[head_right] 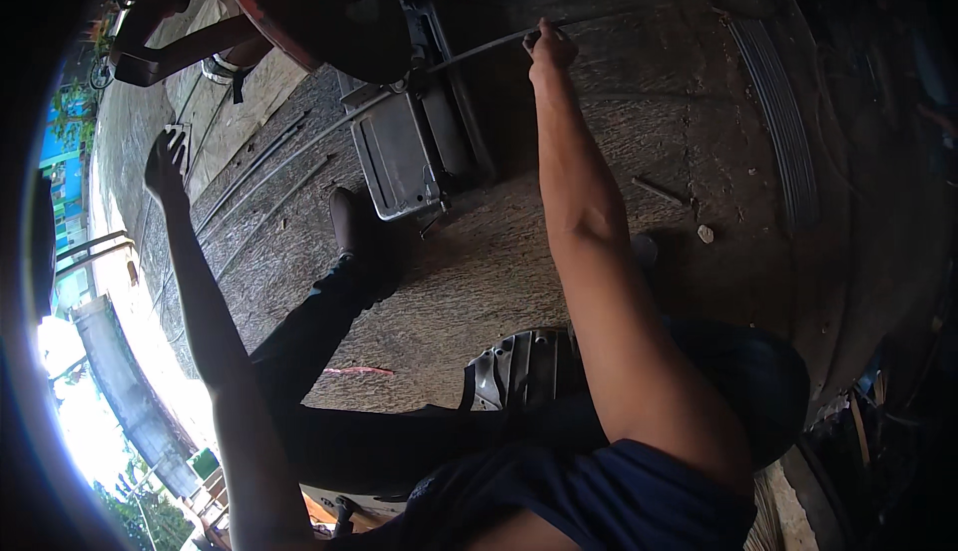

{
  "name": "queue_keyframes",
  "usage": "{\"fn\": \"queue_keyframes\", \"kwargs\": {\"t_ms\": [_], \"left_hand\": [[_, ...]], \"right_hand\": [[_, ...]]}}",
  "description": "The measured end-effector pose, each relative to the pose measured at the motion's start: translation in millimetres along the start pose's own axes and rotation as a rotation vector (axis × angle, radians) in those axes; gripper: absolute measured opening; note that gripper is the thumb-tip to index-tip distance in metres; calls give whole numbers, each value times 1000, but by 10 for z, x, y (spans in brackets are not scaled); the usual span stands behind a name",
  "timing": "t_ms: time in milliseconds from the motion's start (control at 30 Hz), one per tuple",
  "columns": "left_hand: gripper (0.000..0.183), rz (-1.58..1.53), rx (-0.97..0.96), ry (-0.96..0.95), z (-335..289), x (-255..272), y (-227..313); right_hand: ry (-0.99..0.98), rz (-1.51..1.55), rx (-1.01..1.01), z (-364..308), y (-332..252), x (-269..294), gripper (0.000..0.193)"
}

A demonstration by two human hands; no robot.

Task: Cutting metal rods to specific lengths using a power chop saw.

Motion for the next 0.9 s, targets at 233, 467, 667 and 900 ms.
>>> {"fn": "queue_keyframes", "kwargs": {"t_ms": [233,467,667,900], "left_hand": [[51,-83,-438,-501,603,-193,1995],[63,431,-379,-812,326,-1521,2505],[64,764,-89,-642,236,-1999,2444],[59,641,-8,-678,546,-1846,2255]], "right_hand": [[14,65,-95,140,-423,115,13],[-120,70,-228,-240,-176,210,25],[294,-798,152,-83,-539,1658,43],[380,-1181,109,-105,-1065,1952,39]]}}
Point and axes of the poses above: each hand's wrist, its own z-axis towards the middle knuckle, its own x-axis out of the back of the hand, y = z × x, the point moved 6 cm from there along z, towards the middle knuckle, and after that the axes turned 2 degrees about -z, right-handed, at the moved point
